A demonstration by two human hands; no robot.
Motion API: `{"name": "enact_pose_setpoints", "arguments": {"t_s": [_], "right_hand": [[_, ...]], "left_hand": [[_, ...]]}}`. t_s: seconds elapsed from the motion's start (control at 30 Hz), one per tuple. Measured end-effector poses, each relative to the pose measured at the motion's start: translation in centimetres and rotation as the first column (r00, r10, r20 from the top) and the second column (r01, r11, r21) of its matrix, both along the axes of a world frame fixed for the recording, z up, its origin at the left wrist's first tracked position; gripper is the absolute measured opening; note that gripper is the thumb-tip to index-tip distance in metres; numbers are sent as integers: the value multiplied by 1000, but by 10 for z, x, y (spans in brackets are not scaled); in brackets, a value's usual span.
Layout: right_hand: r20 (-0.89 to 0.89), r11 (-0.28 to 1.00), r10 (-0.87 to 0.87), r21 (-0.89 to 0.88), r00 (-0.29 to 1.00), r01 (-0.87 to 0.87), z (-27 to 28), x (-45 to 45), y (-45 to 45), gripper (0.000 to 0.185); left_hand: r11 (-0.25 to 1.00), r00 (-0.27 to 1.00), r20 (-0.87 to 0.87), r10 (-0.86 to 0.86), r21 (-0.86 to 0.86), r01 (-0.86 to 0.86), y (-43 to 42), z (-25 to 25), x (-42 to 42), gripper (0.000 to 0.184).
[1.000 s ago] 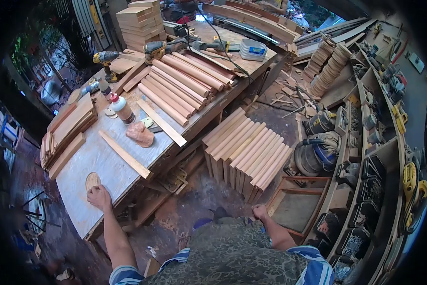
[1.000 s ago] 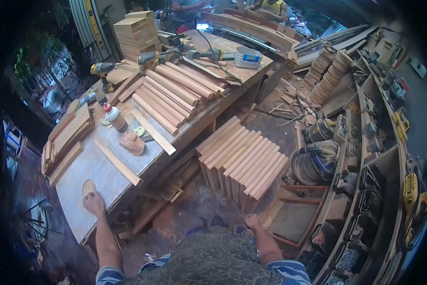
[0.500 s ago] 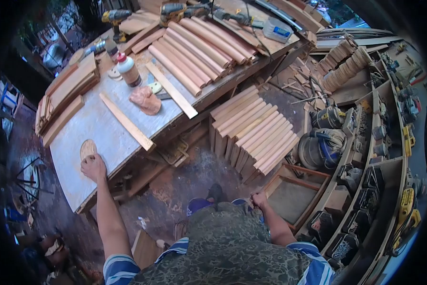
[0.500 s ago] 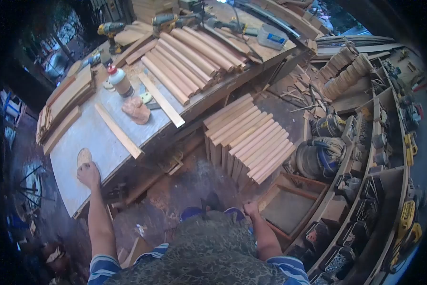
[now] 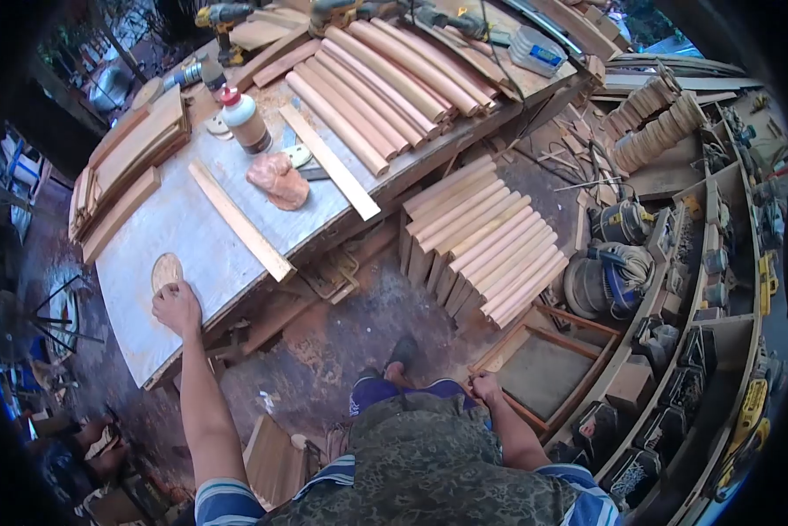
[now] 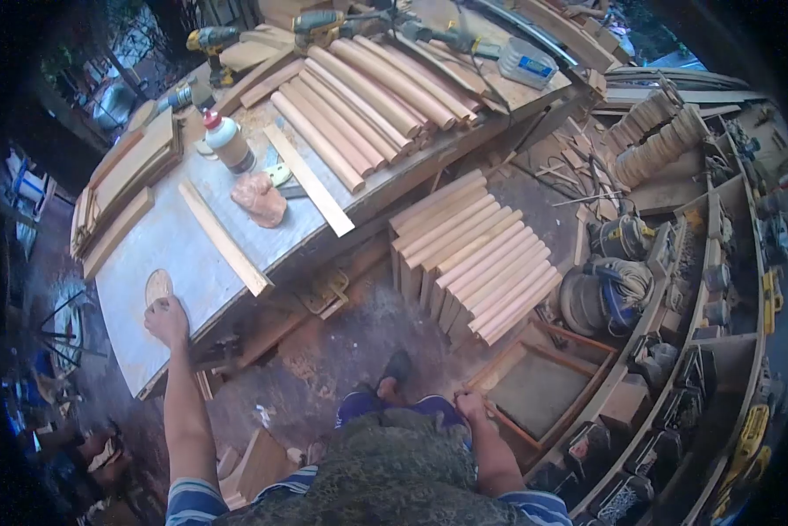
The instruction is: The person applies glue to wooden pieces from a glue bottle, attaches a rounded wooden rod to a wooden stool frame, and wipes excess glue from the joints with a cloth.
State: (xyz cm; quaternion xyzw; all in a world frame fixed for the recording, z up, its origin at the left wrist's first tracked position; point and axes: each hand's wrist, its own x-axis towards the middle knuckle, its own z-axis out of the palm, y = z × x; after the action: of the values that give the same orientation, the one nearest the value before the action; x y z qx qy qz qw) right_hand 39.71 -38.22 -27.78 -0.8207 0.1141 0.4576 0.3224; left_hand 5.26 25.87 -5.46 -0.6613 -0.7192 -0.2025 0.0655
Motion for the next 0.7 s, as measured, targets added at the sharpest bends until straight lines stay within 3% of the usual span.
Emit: {"name": "enact_pose_setpoints", "arguments": {"t_s": [0.2,0.4,0.57,0.7], "right_hand": [[103,991,-112,87,988,103,33,20,25,12],[167,963,-214,200,962,179,8,35,19,14],[252,995,-53,100,966,29,22,37,22,17],[307,995,-31,98,951,1,-15,42,17,17]], "left_hand": [[1000,1000,5,-15,20,15,0,-3,-3,36],[1000,1000,-7,7,17,-7,-4,1,-1,34],[1000,1000,7,20,-12,-20,-5,3,0,32],[999,1000,0,25,-23,-25,-7,3,0,30]]}}
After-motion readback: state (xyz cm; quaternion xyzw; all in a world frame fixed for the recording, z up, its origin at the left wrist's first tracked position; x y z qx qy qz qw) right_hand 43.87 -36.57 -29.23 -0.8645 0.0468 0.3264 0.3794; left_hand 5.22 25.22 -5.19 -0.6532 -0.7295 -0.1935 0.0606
